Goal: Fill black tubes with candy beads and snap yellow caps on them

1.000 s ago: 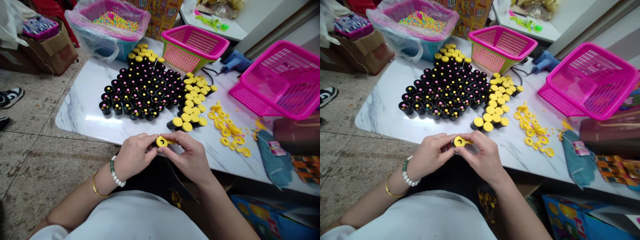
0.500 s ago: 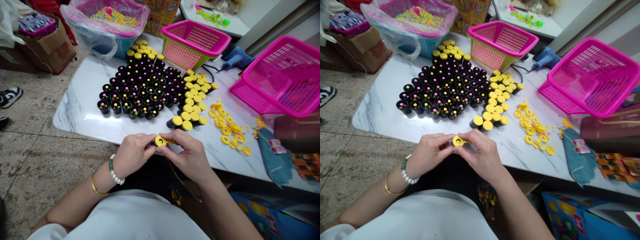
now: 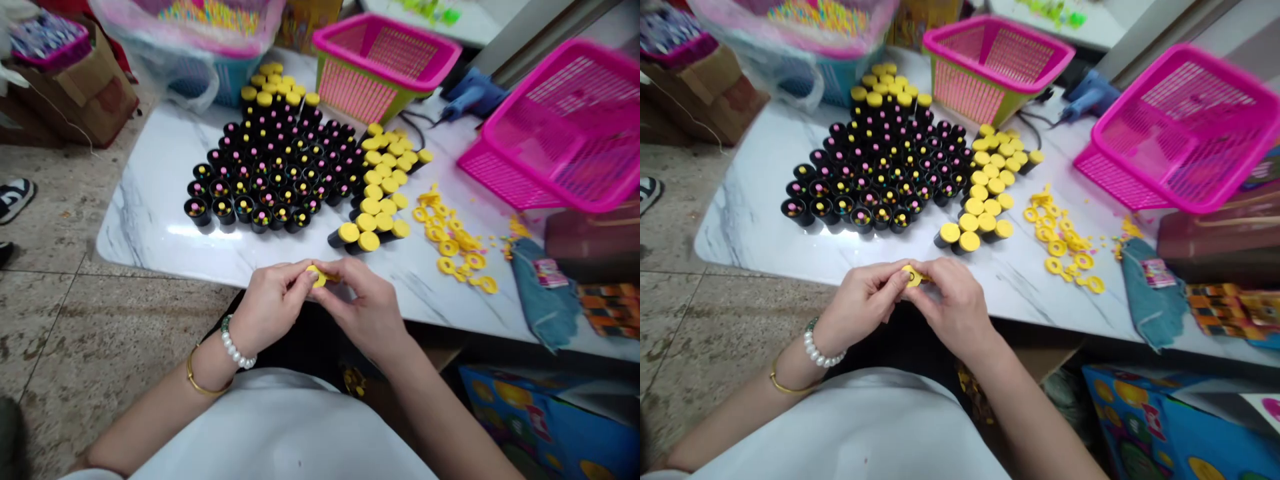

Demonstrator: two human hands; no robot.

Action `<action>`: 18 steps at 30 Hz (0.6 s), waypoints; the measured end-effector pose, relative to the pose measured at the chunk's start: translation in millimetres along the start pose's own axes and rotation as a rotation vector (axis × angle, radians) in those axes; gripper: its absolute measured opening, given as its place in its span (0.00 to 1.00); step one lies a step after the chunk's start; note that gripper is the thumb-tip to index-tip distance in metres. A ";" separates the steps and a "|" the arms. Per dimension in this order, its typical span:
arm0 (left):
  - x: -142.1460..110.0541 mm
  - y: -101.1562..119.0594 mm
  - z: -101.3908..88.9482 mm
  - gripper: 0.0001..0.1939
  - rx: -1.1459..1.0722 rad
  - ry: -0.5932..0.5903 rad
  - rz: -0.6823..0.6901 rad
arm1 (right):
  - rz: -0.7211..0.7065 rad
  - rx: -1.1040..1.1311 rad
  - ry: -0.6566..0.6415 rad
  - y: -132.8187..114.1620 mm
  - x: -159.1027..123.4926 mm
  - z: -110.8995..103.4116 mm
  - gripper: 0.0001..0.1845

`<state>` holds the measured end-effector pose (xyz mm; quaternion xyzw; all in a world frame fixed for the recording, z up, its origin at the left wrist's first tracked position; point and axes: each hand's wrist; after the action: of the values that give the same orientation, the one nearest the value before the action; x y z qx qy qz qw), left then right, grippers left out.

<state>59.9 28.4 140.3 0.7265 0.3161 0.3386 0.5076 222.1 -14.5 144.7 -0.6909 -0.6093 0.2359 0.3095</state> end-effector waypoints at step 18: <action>-14.1 -19.5 21.8 0.13 0.450 0.177 0.324 | 0.619 0.862 -0.440 0.1 19.1 -3.3 0.20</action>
<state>67.3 11.3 113.7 0.8295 0.3063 0.3985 0.2435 227.3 3.8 147.9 -0.5831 -0.2773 0.6810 0.3455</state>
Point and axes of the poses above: each hand's wrist, its own x-axis towards the middle knuckle, its own z-axis out of the palm, y = z × x, and after that the axes turned 14 degrees about z, right-handed
